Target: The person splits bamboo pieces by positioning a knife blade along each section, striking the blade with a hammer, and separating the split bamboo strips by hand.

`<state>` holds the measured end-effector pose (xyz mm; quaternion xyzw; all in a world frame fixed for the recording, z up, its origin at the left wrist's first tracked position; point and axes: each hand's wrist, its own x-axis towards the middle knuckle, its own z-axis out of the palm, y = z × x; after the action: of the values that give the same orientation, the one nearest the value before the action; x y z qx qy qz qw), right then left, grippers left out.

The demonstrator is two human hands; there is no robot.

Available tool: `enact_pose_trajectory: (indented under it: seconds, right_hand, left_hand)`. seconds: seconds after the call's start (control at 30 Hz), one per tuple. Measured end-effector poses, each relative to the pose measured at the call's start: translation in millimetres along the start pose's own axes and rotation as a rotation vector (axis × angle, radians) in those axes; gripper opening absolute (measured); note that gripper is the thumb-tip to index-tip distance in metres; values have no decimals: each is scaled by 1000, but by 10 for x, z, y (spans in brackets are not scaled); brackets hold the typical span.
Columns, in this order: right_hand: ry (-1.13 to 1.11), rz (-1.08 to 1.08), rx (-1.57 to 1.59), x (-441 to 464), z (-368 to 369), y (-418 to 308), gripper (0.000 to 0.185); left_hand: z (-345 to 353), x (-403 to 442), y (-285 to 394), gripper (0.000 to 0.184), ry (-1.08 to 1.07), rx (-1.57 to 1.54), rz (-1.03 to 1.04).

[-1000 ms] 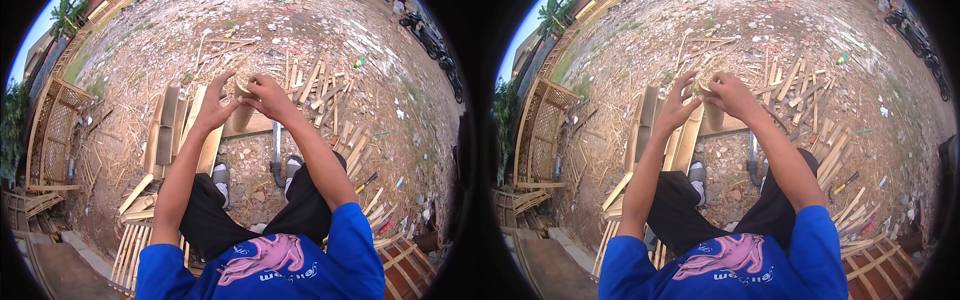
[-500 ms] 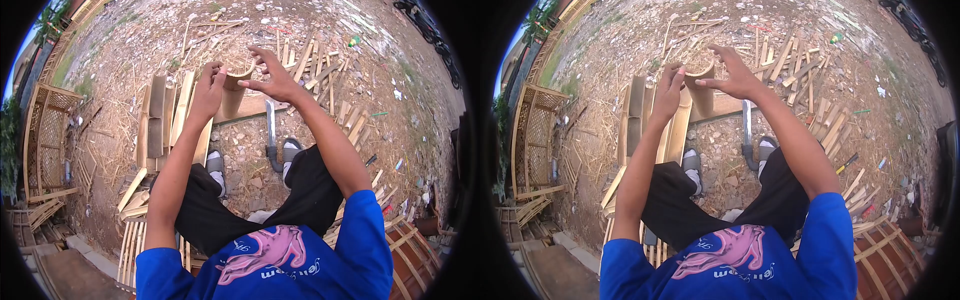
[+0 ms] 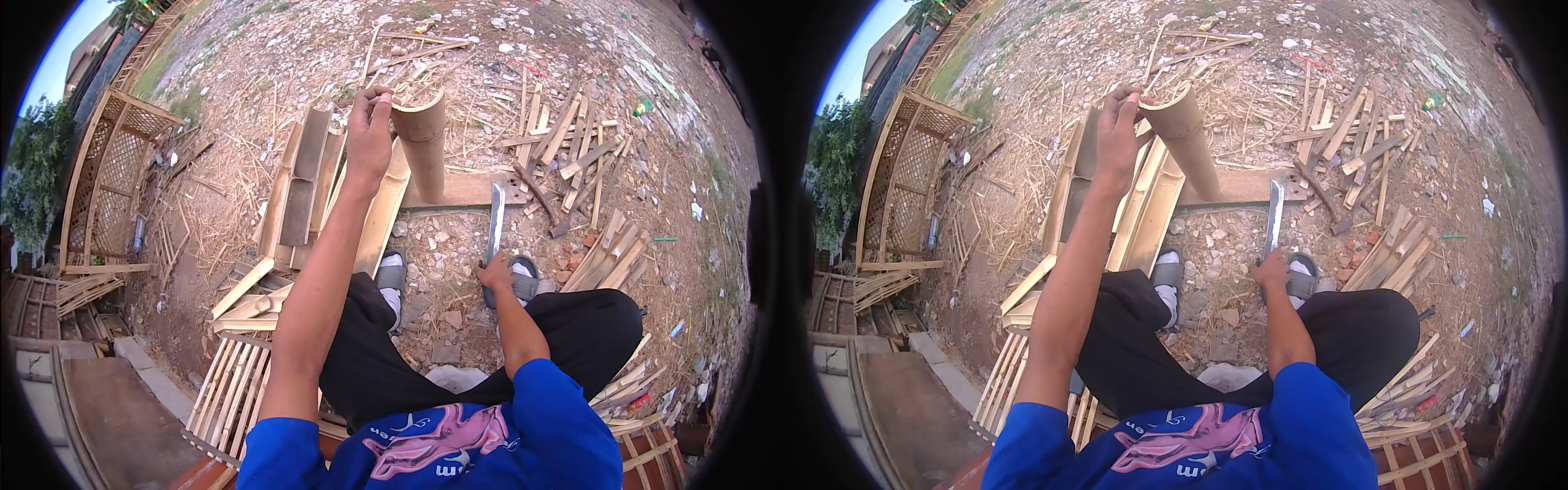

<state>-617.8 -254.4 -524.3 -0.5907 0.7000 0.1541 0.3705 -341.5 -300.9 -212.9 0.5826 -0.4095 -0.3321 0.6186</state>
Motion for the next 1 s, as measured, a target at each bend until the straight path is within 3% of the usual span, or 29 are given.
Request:
enact_pose_trajectory:
  seconds: [0.07,0.2,0.43,0.67,0.77,0.8,0.9,0.97,1.0]
  right_hand:
    - [244,-25,10,45,628,123,101]
    - [334,-27,-64,75,722,165,97]
    - [179,105,137,28,485,84,101]
    - [277,97,614,106,491,87,95]
    - [387,-95,728,-95,227,-170,92]
    - [395,-64,735,-359,-35,-363,83]
    - [408,-210,937,-82,-352,-478,72]
    - [519,-459,935,-189,-878,-675,57]
    - [413,-546,1050,-627,-1294,-854,54]
  left_hand:
    - [34,7,34,20,19,-14,-8]
    - [-2,36,75,21,38,-61,-49]
    - [-59,41,87,23,48,-58,-102]
    - [-102,106,56,28,70,-97,-113]
    - [-76,108,42,29,100,-97,-81]
    - [-41,99,24,28,120,-100,-56]
    - [26,71,25,28,144,-102,-11]
    - [46,17,18,29,139,-109,-10]
    - [38,-2,21,28,137,-113,-13]
